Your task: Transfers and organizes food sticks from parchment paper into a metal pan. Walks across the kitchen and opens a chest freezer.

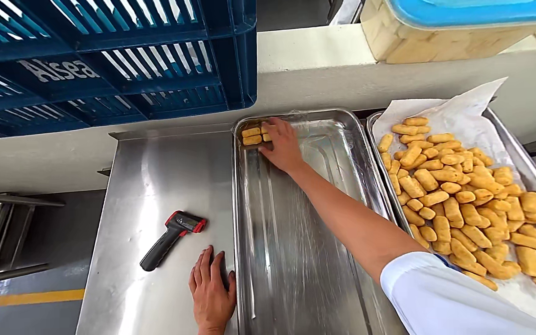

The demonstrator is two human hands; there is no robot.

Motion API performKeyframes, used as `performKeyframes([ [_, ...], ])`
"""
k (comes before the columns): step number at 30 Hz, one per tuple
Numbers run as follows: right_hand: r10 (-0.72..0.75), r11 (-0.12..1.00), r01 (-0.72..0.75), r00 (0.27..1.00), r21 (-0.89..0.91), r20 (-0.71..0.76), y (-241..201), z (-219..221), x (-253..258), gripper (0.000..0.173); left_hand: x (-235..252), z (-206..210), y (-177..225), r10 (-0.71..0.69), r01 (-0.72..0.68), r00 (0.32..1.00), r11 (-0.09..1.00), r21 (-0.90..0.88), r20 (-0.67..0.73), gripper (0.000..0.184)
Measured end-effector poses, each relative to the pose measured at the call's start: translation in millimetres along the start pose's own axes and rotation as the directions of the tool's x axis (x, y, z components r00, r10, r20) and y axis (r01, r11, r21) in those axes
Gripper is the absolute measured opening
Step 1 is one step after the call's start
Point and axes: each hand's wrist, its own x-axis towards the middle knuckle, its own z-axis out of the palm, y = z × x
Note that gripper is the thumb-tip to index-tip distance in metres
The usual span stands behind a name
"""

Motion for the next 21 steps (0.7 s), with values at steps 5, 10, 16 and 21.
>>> performKeyframes([
  [5,-0.16,0.983,0.162,0.987,-0.086,0.036,-14.1,28.1,15.9,0.032,-2.0,-5.3,-2.6,0.02,-0.018,0.998,0.999,-0.049,0.054,0.061],
  [10,-0.147,0.989,0.147,0.984,0.01,0.097,-6.0,-5.0,15.4,0.034,-3.0,2.4,-7.1,0.024,-0.022,0.999,0.999,-0.041,0.044,0.059],
  [16,0.427,0.89,-0.434,0.901,-0.141,-0.079,142.1,-180.6,-34.8,0.032,-4.7,3.3,-9.0,0.023,-0.021,0.998,0.999,-0.037,0.056,0.06],
  [21,0.807,0.567,-0.789,0.59,-0.238,-0.032,256.8,-240.4,-76.1,0.081,-3.8,4.1,-8.7,0.037,-0.035,0.999,0.999,-0.031,0.038,0.06],
])
